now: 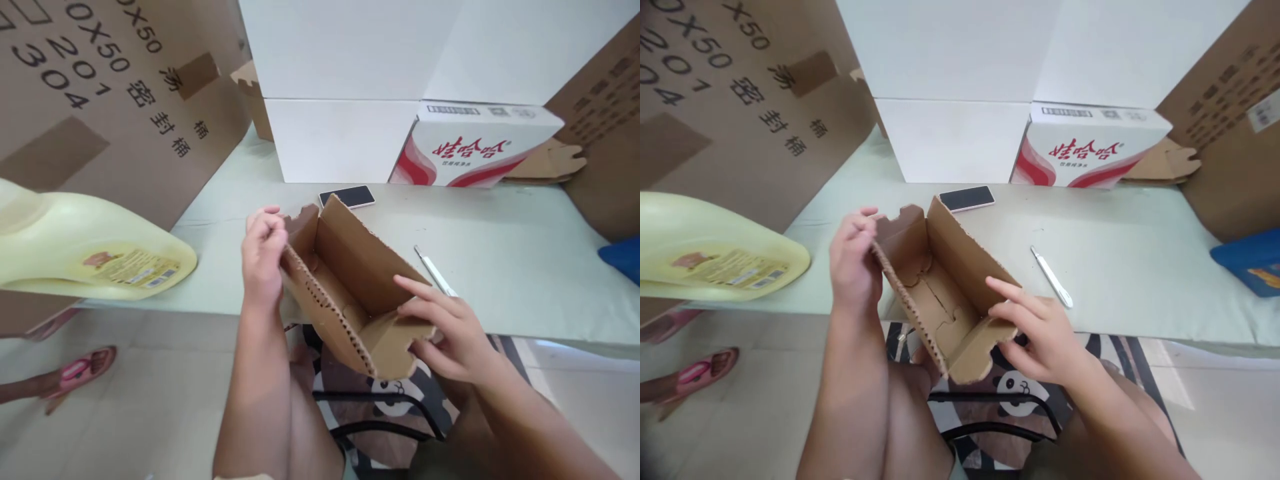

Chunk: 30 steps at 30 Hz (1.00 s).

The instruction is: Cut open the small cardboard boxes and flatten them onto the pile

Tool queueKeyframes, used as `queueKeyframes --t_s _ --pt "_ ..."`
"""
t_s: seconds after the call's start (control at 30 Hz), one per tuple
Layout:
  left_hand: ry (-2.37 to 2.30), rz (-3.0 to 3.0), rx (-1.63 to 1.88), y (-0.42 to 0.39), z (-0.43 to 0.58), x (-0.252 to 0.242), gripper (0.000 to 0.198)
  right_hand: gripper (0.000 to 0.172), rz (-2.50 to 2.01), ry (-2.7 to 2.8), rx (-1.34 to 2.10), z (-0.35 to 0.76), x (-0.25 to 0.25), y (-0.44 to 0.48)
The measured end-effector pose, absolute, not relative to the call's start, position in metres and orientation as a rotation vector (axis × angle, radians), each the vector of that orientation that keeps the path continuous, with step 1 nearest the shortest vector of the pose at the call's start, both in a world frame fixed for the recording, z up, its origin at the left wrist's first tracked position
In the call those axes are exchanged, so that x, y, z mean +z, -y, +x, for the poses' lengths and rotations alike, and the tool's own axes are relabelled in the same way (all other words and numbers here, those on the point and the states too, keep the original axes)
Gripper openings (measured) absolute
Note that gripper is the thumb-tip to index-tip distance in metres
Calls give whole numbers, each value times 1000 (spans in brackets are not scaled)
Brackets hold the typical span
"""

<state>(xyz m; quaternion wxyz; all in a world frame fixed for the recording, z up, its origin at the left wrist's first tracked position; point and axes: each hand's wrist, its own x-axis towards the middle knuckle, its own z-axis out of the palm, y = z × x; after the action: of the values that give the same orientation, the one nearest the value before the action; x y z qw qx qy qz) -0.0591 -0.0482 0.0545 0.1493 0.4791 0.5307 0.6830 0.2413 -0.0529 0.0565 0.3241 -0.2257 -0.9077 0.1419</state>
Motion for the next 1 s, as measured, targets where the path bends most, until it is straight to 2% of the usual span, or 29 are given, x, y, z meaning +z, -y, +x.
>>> queueKeyframes --t_s 0.13,0.23,0.3,0.37,0.47,0.5,0.6,0.7,0.8,0.9,1.0 --pt "-1210 1231 2039 47 -61 47 35 35 -784 2115 400 233 33 48" --pt "-1372 1355 1985 48 -60 37 28 65 -877 1900 424 224 17 50" --pt "-1544 1515 1916 48 -60 31 36 79 -846 1862 564 220 12 50" --pt "-1664 1673 1803 47 -60 27 42 69 -708 1968 706 217 13 50" --pt "-1708 1798 1568 45 -61 24 23 37 -456 2120 815 216 18 49" --pt "-1703 1799 1511 45 -62 23 20 34 -410 2123 840 216 18 50" --pt "-1691 1717 1462 45 -70 21 26 37 -493 2043 883 217 15 52" --pt "-1752 1524 1542 49 -82 21 27 37 -795 1895 921 219 4 54" --pt "-1833 1238 1749 52 -90 24 27 37 -1069 1835 1200 221 -6 54" --pt "-1869 997 1923 51 -90 25 27 49 -976 1876 1520 224 -11 53" --pt "-1760 889 1894 46 -82 19 27 59 -765 1947 1376 229 -11 53"
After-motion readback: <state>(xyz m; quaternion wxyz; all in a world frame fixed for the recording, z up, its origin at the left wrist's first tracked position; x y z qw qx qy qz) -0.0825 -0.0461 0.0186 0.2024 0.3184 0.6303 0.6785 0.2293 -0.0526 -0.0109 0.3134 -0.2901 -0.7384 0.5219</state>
